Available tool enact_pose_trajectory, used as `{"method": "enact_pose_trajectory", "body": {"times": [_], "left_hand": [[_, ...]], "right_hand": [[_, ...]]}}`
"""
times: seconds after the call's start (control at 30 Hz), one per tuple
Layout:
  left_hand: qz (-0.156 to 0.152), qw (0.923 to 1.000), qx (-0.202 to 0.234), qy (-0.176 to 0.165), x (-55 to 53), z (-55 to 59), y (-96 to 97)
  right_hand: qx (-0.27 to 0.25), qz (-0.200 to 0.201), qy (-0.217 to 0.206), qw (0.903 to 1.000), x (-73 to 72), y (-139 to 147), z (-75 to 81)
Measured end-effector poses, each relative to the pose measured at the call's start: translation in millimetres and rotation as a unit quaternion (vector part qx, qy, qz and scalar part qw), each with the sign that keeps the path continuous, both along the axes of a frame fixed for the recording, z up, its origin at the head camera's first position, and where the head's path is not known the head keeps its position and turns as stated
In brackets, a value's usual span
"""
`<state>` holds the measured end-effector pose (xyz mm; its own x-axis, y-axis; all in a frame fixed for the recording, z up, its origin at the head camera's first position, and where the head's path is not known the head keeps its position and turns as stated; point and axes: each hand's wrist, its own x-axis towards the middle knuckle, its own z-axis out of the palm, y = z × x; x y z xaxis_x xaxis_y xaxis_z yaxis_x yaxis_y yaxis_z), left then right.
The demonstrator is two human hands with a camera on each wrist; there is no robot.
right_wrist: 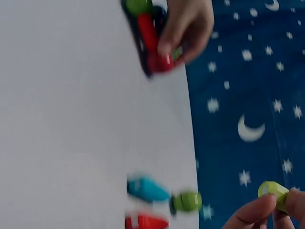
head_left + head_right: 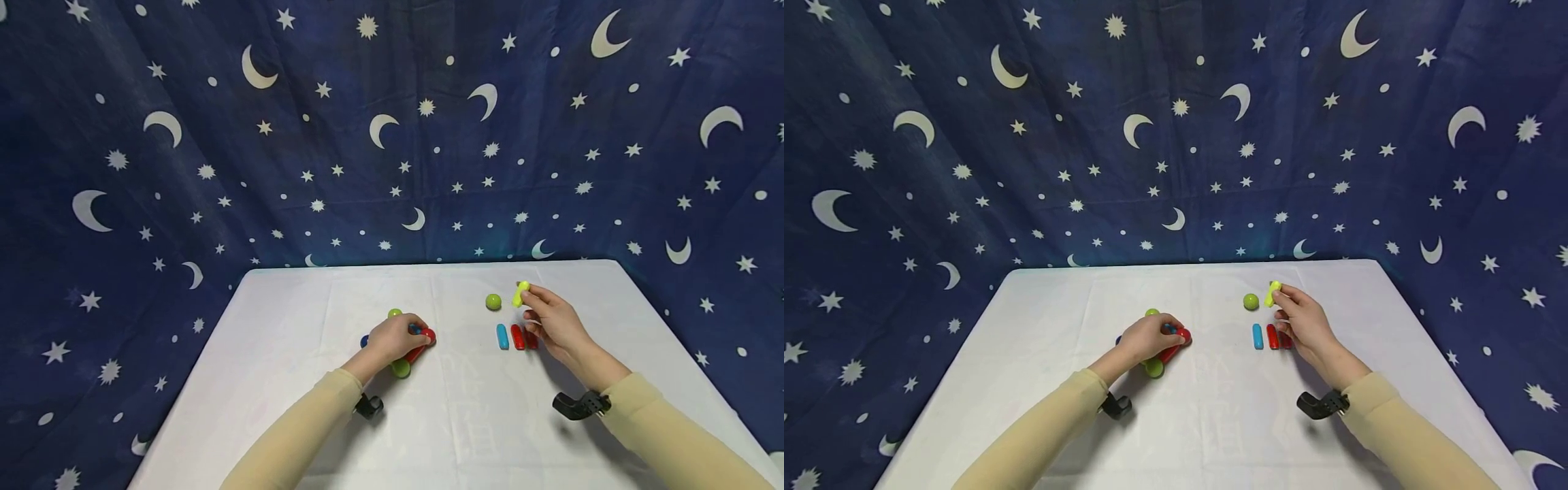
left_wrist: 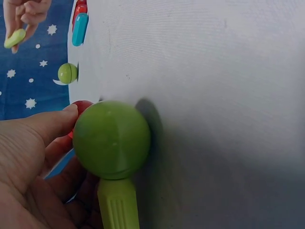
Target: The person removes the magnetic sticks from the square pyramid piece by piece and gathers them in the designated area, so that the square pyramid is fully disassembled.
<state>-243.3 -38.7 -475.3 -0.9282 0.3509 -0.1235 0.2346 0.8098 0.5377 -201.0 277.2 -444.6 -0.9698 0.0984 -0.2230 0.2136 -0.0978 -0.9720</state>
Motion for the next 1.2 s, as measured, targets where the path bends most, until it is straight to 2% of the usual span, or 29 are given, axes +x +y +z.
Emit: {"method": "enact_pose_trajectory", "body": {"times": [0.1, 0.2, 0.37, 0.57, 0.67, 0.8, 1.2], "left_hand": [[-0.003, 1.0, 0.003, 0.002, 0.3, 0.0, -0.4], [-0.003, 1.0, 0.007, 0.001, 0.9, -0.1, -0.6], [-0.001, 0.9999, 0.011, -0.003, 0.0, -0.9, -2.5], [-0.003, 0.9999, 0.01, 0.0, -0.2, -2.3, -2.0], [-0.003, 1.0, 0.008, 0.001, 0.2, -1.6, -1.4], [-0.003, 0.9999, 0.01, -0.001, 0.6, -0.4, -0.6], [-0.002, 0.9999, 0.01, -0.006, 0.5, 0.4, -0.4]], "right_hand": [[0.06, -0.008, -0.005, 0.9982, 1.0, 22, 0.6], [0.126, -0.002, -0.018, 0.9919, 1.8, 42, -4.1], [0.217, 0.028, -0.052, 0.9743, 3.1, 64, -17.0], [0.292, 0.062, -0.082, 0.9508, 4.3, 70, -38.1], [0.316, 0.066, -0.088, 0.9421, 4.1, 69, -45.5], [0.331, 0.061, -0.083, 0.9378, 4.5, 67, -49.1], [0.328, 0.072, -0.064, 0.9398, 6.2, 67, -49.0]]}}
